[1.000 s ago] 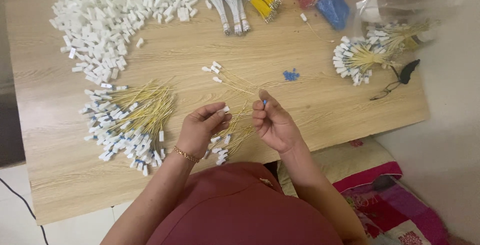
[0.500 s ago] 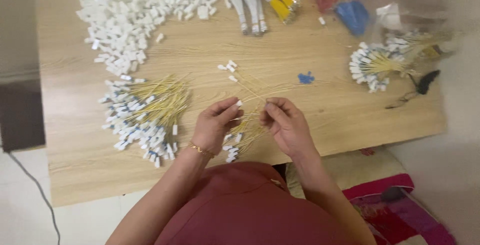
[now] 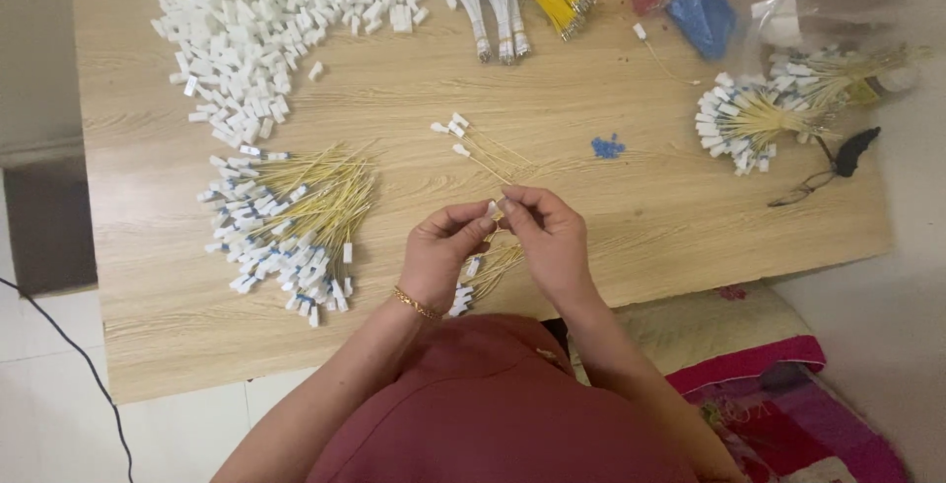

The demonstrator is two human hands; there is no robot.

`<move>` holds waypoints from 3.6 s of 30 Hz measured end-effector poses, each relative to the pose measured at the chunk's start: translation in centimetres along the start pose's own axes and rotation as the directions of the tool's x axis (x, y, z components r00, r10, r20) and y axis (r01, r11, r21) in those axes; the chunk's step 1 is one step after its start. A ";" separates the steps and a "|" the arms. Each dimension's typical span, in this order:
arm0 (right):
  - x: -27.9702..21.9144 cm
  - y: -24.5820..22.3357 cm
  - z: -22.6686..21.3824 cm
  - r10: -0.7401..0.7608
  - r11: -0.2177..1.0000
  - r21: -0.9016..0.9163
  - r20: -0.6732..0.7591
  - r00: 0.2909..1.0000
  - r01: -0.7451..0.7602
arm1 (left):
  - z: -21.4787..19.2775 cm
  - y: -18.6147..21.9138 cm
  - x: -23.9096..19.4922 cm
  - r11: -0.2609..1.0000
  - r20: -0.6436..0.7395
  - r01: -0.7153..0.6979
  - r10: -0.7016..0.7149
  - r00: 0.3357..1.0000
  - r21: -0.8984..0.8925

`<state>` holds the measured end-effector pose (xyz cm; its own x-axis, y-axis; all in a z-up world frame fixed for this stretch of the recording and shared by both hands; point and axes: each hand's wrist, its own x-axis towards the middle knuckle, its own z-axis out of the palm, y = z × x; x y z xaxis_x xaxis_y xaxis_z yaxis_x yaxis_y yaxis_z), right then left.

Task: Assembling small blue components onto thin wires on a wooden table

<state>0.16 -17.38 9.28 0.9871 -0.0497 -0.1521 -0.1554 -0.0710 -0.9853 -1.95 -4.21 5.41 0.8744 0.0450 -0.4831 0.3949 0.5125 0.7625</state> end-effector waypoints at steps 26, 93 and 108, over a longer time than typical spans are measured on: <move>-1.4 1.6 1.6 -0.264 0.963 -0.049 0.006 0.964 0.264 | -0.3 -1.1 0.6 0.997 -0.044 -0.073 0.073 0.996 -0.007; 12.5 15.1 -17.8 0.042 0.595 -0.765 -0.275 0.961 -0.245 | -5.9 0.7 4.5 0.528 0.135 -0.306 0.337 0.932 0.792; 13.7 14.0 -17.8 0.125 0.436 -0.889 -0.091 0.988 -0.137 | -6.4 -1.1 4.7 0.937 -0.053 -0.179 0.204 0.977 0.300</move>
<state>10.80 -36.78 -5.22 0.9525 -0.1484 -0.2660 -0.2367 -0.9103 -0.3396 -0.12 0.94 -0.43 0.9203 0.1942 -0.3395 0.2977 0.2150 0.9301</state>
